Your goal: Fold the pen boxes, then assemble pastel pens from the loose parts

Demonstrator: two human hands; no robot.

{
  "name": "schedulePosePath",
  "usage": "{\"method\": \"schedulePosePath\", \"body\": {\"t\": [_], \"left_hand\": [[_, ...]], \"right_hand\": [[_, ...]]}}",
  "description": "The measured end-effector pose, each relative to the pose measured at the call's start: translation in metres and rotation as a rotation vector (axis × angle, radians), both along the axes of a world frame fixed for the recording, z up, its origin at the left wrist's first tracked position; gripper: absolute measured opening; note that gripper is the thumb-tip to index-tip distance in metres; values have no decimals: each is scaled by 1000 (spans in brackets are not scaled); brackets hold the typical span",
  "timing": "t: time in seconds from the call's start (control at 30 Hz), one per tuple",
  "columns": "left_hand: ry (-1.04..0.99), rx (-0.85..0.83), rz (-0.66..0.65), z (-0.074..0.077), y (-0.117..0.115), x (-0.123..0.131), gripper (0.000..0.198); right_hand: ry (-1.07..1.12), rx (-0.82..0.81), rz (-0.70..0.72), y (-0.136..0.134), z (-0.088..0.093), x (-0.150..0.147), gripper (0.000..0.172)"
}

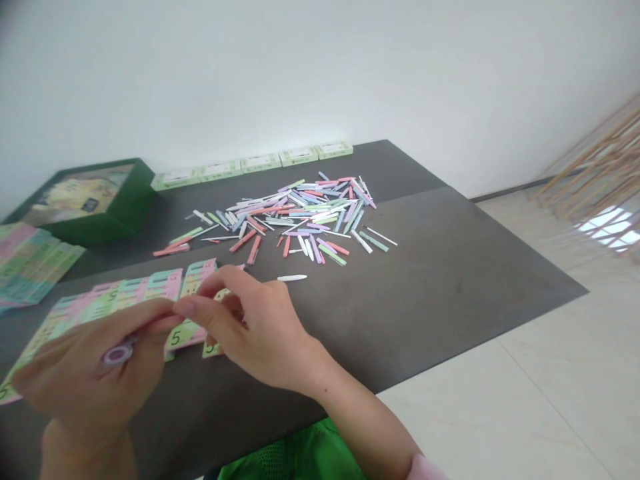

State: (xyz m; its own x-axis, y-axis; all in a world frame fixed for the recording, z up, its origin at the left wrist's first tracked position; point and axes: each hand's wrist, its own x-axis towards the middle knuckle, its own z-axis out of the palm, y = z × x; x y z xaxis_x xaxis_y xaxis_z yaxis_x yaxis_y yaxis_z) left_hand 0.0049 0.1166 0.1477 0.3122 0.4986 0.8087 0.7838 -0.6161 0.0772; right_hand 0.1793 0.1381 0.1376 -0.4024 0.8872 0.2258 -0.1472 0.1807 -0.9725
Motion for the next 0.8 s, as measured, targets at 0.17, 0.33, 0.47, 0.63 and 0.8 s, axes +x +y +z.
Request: {"method": "schedulePosePath", "body": {"t": [0.17,0.33,0.47,0.63,0.8], "left_hand": [[24,5,-1,3,0,-1,12],[56,30,8,4,0,-3,8],[57,27,19,7,1,0,7],[-84,-45,78,5,1,6,7],[-93,-93,132,3,0,8,28]], "right_hand": [[-88,102,28,4,6,3,27],[-35,36,121,1,9,3,24],[-19,58,114,-1,13,1,24],[-130,250,43,1,18,-2,16],[-220,423,-97,1,20,5,12]]}}
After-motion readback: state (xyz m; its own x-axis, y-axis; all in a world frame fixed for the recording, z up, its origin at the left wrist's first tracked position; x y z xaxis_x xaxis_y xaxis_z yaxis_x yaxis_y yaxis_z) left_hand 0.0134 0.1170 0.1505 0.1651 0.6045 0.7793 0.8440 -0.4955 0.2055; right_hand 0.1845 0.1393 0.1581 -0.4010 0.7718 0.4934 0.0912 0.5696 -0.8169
